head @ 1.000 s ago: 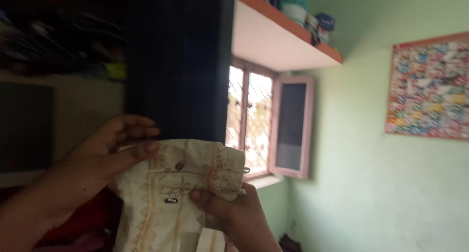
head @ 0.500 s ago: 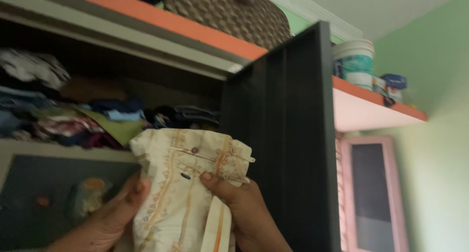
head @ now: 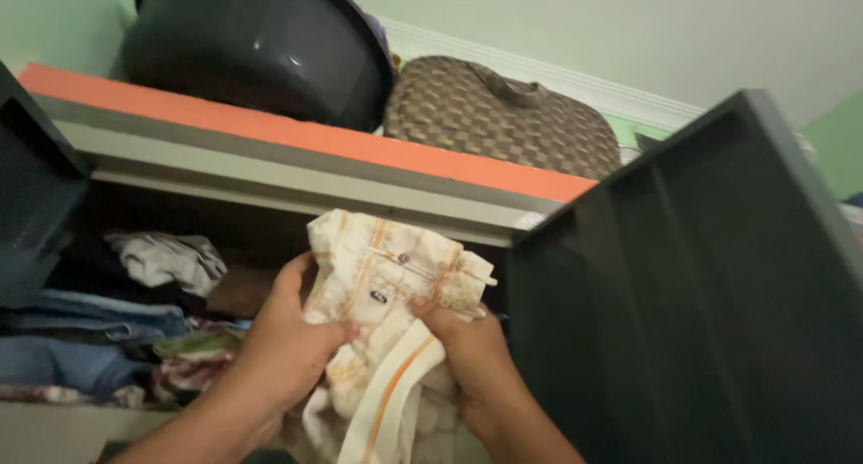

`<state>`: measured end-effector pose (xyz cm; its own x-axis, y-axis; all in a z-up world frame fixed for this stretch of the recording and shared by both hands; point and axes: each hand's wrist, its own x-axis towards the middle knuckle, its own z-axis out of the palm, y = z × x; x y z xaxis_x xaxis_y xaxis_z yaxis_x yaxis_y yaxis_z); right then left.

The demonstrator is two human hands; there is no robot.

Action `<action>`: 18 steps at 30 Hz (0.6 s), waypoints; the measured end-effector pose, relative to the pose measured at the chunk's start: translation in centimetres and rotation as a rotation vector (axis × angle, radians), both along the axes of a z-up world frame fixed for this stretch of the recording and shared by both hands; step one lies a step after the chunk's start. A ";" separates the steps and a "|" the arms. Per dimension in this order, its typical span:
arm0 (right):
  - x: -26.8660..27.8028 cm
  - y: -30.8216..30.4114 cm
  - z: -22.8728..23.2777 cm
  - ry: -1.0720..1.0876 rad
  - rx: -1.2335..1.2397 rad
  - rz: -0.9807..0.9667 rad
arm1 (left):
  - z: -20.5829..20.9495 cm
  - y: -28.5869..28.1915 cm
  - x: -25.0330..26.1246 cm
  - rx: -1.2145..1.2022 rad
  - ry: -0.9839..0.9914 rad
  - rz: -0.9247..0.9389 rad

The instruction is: The person takes folded clothes and a shirt, unfolds and folds them, and places them into a closet shelf.

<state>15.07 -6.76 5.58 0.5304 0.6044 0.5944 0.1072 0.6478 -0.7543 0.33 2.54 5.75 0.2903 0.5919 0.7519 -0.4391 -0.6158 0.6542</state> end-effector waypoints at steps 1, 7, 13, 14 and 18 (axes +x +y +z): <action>0.5 1.3 0.6 -0.042 0.066 0.002 | 0.6 0.7 0.1 0.067 -0.030 0.057; 1.6 7.5 2.6 -0.118 0.219 -0.009 | 4.2 5.5 1.2 0.075 -0.052 0.244; 0.0 12.0 -0.8 -0.833 0.781 -0.955 | 6.5 13.2 2.4 0.526 -0.297 0.442; -0.2 12.8 -1.1 -0.832 0.786 -0.957 | 6.6 14.5 2.4 0.531 -0.300 0.441; -1.1 17.4 -0.7 -0.948 0.668 -0.804 | 7.2 19.3 2.0 0.294 -0.209 0.410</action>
<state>14.01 10.62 4.90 -0.1662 -0.2013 0.9653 0.8998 0.3696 0.2320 2.32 21.81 13.00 -0.0931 0.3817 0.9196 -0.2271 -0.9074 0.3536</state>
